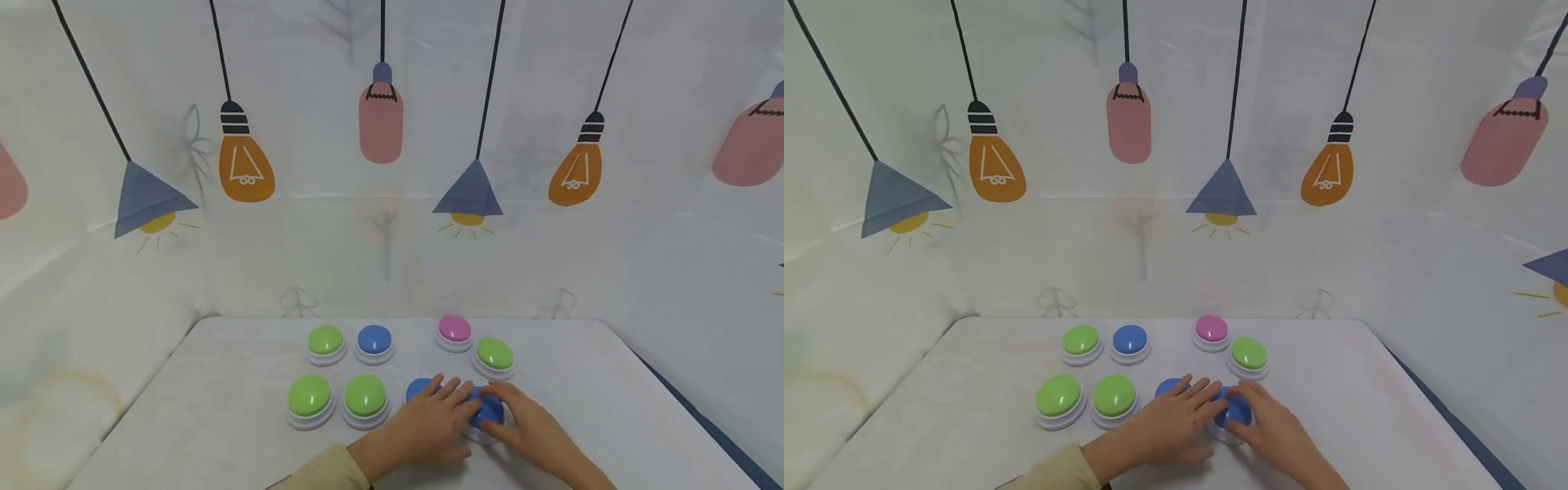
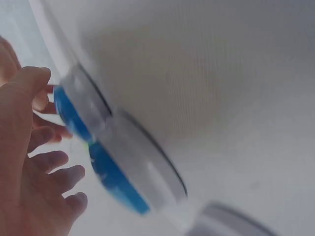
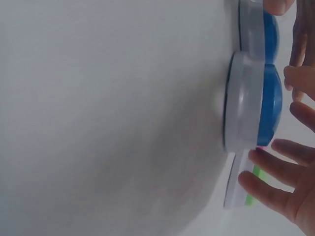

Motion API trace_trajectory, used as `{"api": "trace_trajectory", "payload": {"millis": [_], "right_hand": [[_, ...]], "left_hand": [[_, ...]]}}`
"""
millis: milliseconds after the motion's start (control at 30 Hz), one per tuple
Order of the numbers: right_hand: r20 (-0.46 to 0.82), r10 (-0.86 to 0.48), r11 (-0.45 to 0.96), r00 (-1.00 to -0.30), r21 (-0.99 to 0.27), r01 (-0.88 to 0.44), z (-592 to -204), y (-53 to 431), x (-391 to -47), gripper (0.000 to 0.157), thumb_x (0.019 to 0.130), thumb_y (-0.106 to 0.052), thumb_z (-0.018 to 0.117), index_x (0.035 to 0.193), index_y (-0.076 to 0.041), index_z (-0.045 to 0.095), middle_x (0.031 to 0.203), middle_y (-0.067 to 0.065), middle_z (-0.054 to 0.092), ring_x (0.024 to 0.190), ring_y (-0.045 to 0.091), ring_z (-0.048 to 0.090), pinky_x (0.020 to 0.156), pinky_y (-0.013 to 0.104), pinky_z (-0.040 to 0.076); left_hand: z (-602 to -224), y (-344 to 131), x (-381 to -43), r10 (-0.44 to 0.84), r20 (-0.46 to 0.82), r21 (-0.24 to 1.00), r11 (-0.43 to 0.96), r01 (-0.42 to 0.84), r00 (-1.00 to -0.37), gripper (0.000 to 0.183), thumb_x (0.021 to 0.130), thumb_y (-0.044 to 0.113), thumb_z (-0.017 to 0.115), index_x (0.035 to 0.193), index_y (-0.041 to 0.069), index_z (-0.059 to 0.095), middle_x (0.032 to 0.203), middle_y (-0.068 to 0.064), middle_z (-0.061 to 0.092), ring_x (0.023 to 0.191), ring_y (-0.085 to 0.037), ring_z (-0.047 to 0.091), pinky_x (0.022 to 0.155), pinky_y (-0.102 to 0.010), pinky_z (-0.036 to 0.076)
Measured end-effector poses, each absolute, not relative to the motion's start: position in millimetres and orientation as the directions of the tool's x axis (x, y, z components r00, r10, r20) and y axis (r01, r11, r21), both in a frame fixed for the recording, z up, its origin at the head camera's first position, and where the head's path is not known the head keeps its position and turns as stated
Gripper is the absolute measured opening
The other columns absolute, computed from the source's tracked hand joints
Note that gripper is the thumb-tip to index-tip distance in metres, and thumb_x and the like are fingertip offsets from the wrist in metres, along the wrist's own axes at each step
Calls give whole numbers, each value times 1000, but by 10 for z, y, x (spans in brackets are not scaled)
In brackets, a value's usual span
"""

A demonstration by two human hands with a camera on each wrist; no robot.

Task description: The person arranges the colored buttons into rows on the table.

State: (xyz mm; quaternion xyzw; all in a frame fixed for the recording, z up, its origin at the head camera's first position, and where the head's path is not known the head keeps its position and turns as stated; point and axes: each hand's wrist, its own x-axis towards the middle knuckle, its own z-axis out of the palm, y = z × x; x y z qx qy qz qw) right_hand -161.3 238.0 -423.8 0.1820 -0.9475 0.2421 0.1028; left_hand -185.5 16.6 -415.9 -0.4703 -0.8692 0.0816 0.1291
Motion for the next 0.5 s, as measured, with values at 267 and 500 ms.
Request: {"api": "trace_trajectory", "payload": {"millis": [267,500], "right_hand": [[287,-323,805,-902,-418,-421,-4037,2155,-1854,45,86,-30,77,125,-16,62,136,13,58,127,36,54,97,56,49],[301,-384,767,-873,-423,-483,-3866,1695,-2183,47,87,-23,76,129,-12,60,136,9,59,128,32,54,101,54,47]], "left_hand": [[-3923,-106,-2122,776,154,-183,631,754,-612,64,95,55,56,148,21,44,157,-7,38,145,-24,36,119,-42,27],[-3756,-502,-2401,702,187,-100,710,698,-687,64,93,48,65,146,17,47,156,-13,37,143,-32,38,117,-49,28]]}}
